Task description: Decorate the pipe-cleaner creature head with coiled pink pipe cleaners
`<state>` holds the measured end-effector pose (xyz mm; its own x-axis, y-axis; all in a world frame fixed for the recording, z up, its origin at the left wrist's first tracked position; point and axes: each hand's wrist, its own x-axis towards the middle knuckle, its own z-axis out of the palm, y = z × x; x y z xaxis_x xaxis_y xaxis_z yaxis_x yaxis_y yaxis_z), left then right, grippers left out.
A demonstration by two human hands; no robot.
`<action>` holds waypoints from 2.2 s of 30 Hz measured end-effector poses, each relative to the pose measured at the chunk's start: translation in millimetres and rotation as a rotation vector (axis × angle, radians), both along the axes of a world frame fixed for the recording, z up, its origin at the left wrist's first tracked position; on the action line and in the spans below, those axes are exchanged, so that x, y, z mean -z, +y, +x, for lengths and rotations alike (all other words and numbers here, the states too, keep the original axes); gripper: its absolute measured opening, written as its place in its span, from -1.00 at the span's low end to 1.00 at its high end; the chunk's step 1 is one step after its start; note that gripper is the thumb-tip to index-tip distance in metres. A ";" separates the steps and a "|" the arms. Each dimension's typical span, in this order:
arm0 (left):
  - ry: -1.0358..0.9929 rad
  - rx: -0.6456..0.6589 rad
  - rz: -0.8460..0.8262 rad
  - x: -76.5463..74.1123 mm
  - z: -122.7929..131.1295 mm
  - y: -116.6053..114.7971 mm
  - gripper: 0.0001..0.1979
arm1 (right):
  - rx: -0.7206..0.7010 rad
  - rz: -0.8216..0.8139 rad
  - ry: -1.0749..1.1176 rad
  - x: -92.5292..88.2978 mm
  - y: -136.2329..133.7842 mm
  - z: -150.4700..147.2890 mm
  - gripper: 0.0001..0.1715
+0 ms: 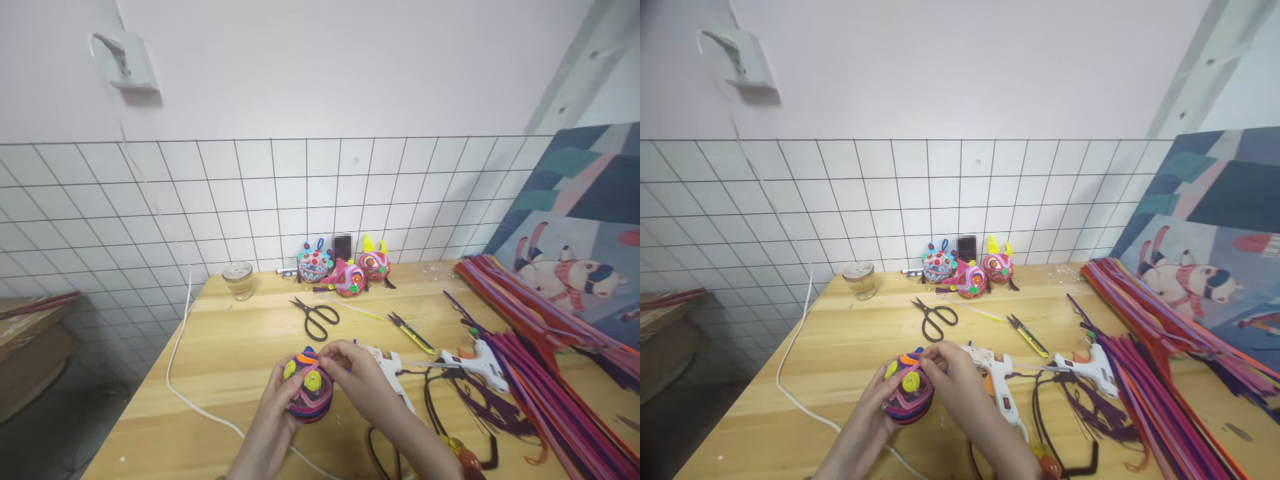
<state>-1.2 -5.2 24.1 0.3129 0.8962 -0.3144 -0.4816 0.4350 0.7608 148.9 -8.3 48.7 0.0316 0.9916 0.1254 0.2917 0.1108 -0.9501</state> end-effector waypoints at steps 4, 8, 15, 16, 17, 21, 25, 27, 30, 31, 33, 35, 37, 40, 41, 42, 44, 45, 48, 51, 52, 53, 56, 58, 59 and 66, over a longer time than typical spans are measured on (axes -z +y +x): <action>0.009 -0.035 0.003 1.9 2.5 0.9 -0.58 | 0.013 0.000 0.000 -0.4 -0.5 -1.6 -0.86; 0.049 -0.040 0.013 3.8 3.2 1.3 -0.57 | 0.022 0.000 -0.005 0.9 -0.3 -1.4 -0.89; 0.101 -0.105 0.037 2.6 7.0 -0.2 -0.58 | 0.021 0.008 -0.025 3.4 -1.4 -0.7 -0.89; 0.099 -0.118 0.043 2.2 7.8 -0.5 -0.57 | 0.022 0.007 -0.028 3.7 -1.7 -0.6 -0.89; 0.099 -0.128 0.049 1.8 8.4 -0.7 -0.57 | 0.021 0.005 -0.030 4.1 -2.0 -0.5 -0.89; 0.107 -0.140 0.069 1.4 8.8 -0.8 -0.57 | 0.013 0.003 -0.034 4.8 -2.3 0.0 -0.88; 0.116 -0.129 0.070 2.0 7.4 -0.4 -0.57 | 0.009 0.008 -0.039 4.1 -1.9 -0.5 -0.87; 0.121 -0.132 0.075 2.5 7.1 0.0 -0.58 | 0.006 0.014 -0.045 3.3 -1.8 -1.0 -0.87; 0.117 -0.141 0.085 3.2 7.0 0.6 -0.59 | 0.005 0.016 -0.052 1.3 -2.1 -1.6 -0.88; 0.111 -0.144 0.089 3.3 6.8 0.7 -0.59 | 0.005 0.013 -0.053 0.6 -2.2 -1.7 -0.88; 0.098 -0.137 0.094 3.1 5.8 1.1 -0.59 | 0.005 0.006 -0.056 -0.9 -2.7 -2.0 -0.88; 0.091 -0.110 0.092 2.9 4.5 1.4 -0.59 | 0.005 0.000 -0.061 -2.0 -3.1 -2.2 -0.88; 0.089 -0.082 0.085 3.0 3.6 1.7 -0.59 | 0.007 0.000 -0.068 -2.5 -2.9 -2.2 -0.88; 0.081 -0.105 0.081 4.2 4.3 1.8 -0.59 | 0.005 0.004 -0.079 -2.0 -2.0 -1.6 -0.87; 0.079 -0.119 0.080 4.6 5.0 1.7 -0.59 | 0.004 0.006 -0.083 -1.6 -1.7 -1.3 -0.87; 0.081 -0.132 0.080 5.0 5.8 1.6 -0.59 | 0.005 0.008 -0.086 -1.2 -1.5 -0.9 -0.86; 0.088 -0.141 0.086 5.2 7.1 1.1 -0.60 | 0.005 0.013 -0.094 -0.3 -1.4 -0.3 -0.86; 0.092 -0.141 0.091 4.9 7.5 0.8 -0.61 | 0.005 0.014 -0.097 0.0 -1.6 -0.1 -0.86; 0.095 -0.141 0.101 3.8 8.1 0.1 -0.60 | 0.004 0.016 -0.102 0.0 -2.2 0.1 -0.87; 0.091 -0.141 0.094 3.0 8.2 -0.1 -0.60 | 0.008 0.011 -0.103 -1.6 -2.7 0.0 -0.87; 0.091 -0.139 0.089 3.0 8.3 -0.1 -0.60 | 0.007 0.010 -0.102 -2.5 -2.9 0.0 -0.87; 0.091 -0.136 0.082 3.1 8.3 0.0 -0.60 | 0.004 0.009 -0.101 -3.5 -3.0 0.0 -0.86; 0.090 -0.128 0.064 3.3 7.4 0.3 -0.59 | -0.008 0.010 -0.103 -6.6 -3.2 0.4 -0.83; 0.089 -0.100 0.058 2.9 5.6 0.2 -0.60 | -0.012 0.012 -0.104 -8.1 -3.2 1.0 -0.79; 0.091 -0.079 0.057 2.4 4.5 -0.1 -0.60 | -0.015 0.014 -0.105 -8.5 -3.1 1.5 -0.78; -0.021 0.045 0.098 -0.1 -2.5 -2.7 -0.71 | -0.015 0.025 -0.081 -6.3 0.2 7.0 -0.80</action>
